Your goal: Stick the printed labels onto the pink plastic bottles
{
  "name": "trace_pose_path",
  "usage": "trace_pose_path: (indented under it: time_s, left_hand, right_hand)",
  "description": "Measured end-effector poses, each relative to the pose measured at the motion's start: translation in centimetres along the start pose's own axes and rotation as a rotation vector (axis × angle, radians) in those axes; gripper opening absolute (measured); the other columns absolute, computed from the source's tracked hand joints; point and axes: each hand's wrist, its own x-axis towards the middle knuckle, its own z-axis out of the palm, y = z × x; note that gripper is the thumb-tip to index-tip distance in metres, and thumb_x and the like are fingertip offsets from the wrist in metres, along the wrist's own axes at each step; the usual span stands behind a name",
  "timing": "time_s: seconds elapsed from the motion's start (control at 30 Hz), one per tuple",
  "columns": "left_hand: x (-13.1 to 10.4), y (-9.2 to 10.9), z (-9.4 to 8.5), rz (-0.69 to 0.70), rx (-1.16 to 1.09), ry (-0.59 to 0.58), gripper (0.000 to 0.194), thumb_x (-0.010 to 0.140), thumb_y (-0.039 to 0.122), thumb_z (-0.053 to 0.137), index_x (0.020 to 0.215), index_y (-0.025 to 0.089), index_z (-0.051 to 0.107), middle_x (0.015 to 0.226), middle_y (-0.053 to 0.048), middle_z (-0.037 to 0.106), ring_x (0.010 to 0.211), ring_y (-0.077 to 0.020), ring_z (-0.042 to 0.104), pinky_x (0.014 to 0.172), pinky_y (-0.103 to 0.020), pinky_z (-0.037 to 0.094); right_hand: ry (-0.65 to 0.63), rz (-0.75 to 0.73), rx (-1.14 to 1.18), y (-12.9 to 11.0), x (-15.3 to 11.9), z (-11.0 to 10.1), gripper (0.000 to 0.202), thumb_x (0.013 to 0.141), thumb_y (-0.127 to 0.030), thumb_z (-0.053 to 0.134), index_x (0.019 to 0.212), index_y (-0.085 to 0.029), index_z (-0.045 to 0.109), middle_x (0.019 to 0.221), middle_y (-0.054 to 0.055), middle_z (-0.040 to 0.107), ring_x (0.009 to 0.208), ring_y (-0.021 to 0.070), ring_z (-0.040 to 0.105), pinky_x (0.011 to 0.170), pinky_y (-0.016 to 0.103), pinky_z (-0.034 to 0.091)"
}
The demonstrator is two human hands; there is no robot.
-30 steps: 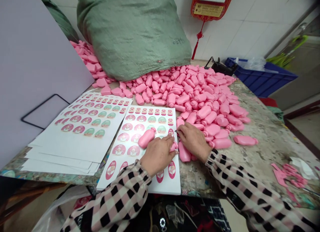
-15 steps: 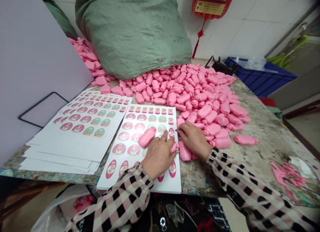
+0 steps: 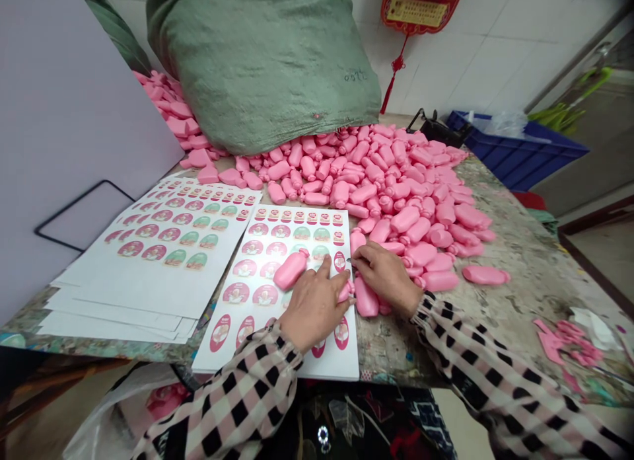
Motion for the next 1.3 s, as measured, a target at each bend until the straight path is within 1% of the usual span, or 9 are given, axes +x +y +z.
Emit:
trace_pose_path:
  time_s: [0.13, 0.23, 0.3, 0.5, 0.87, 1.03, 1.17, 1.3]
  left_hand:
    - [0.1, 0.0, 0.0, -0.002, 0.001, 0.0, 0.049, 0.082, 0.05, 0.045, 0.128, 0.033, 0.043, 0.141, -0.01, 0.034, 0.096, -0.0257, 0.055, 0.085, -0.039, 0.041]
    - [0.1, 0.0, -0.1, 0.0, -0.003, -0.009, 0.049, 0.083, 0.051, 0.044, 0.128, 0.032, 0.043, 0.141, -0.01, 0.034, 0.098, -0.0256, 0.055, 0.088, -0.039, 0.039]
    - [0.1, 0.0, -0.2, 0.002, -0.005, -0.011, 0.049, 0.083, 0.051, 0.043, 0.128, 0.032, 0.043, 0.141, -0.011, 0.035, 0.1, -0.0258, 0.054, 0.089, -0.039, 0.039]
    - [0.0, 0.0, -0.2, 0.003, -0.006, -0.01, 0.05, 0.083, 0.05, 0.044, 0.129, 0.031, 0.044, 0.142, -0.01, 0.034, 0.099, -0.0259, 0.054, 0.087, -0.039, 0.04]
    - [0.0, 0.1, -0.4, 0.009, -0.011, -0.03, 0.049, 0.084, 0.049, 0.042, 0.13, 0.03, 0.043, 0.143, -0.011, 0.032, 0.104, -0.0265, 0.052, 0.09, -0.04, 0.037]
    - [-0.2, 0.1, -0.5, 0.018, -0.016, -0.017, 0.048, 0.084, 0.05, 0.042, 0.128, 0.03, 0.044, 0.141, -0.011, 0.034, 0.103, -0.0263, 0.053, 0.089, -0.039, 0.038]
    - [-0.2, 0.1, -0.7, -0.015, -0.013, -0.036, 0.051, 0.082, 0.052, 0.044, 0.128, 0.031, 0.044, 0.142, -0.012, 0.032, 0.1, -0.0259, 0.054, 0.089, -0.04, 0.038]
    - [-0.1, 0.1, -0.7, -0.007, -0.014, -0.031, 0.052, 0.082, 0.053, 0.044, 0.129, 0.031, 0.044, 0.142, -0.012, 0.032, 0.098, -0.026, 0.055, 0.088, -0.039, 0.039]
  right_hand:
    - [0.065, 0.076, 0.079, -0.1, -0.3, 1.1, 0.012, 0.086, -0.023, 0.046, 0.082, -0.02, 0.056, 0.083, 0.002, 0.057, 0.077, 0.0147, 0.053, 0.068, 0.025, 0.037]
    - [0.128, 0.135, 0.098, -0.3, -0.4, 1.9, 0.013, 0.086, -0.025, 0.045, 0.081, -0.02, 0.056, 0.083, 0.002, 0.057, 0.079, 0.0156, 0.053, 0.07, 0.026, 0.038]
    - [0.145, 0.157, 0.104, -0.4, -0.4, 2.2, 0.014, 0.086, -0.026, 0.044, 0.082, -0.021, 0.056, 0.083, 0.002, 0.057, 0.079, 0.0157, 0.053, 0.071, 0.027, 0.038]
    - [0.139, 0.181, 0.085, -0.6, 0.3, 2.3, 0.016, 0.087, -0.028, 0.042, 0.085, -0.021, 0.056, 0.084, 0.003, 0.057, 0.077, 0.0161, 0.053, 0.07, 0.027, 0.037]
    - [0.15, 0.227, 0.066, -1.6, 0.9, 2.3, 0.015, 0.086, -0.028, 0.042, 0.081, -0.02, 0.054, 0.084, 0.004, 0.057, 0.079, 0.0159, 0.053, 0.07, 0.027, 0.036]
    - [0.149, 0.209, 0.083, -1.3, 0.6, 2.0, 0.015, 0.086, -0.028, 0.044, 0.081, -0.02, 0.055, 0.083, 0.003, 0.057, 0.079, 0.0155, 0.053, 0.07, 0.026, 0.036]
    - [0.108, 0.198, 0.093, -0.8, 0.2, 1.7, 0.016, 0.085, -0.028, 0.044, 0.081, -0.02, 0.057, 0.083, 0.003, 0.058, 0.077, 0.0152, 0.053, 0.069, 0.026, 0.036]
    - [0.069, 0.193, 0.137, -0.4, 0.3, 1.5, 0.017, 0.085, -0.029, 0.044, 0.081, -0.019, 0.057, 0.082, 0.003, 0.059, 0.074, 0.0147, 0.052, 0.065, 0.025, 0.036]
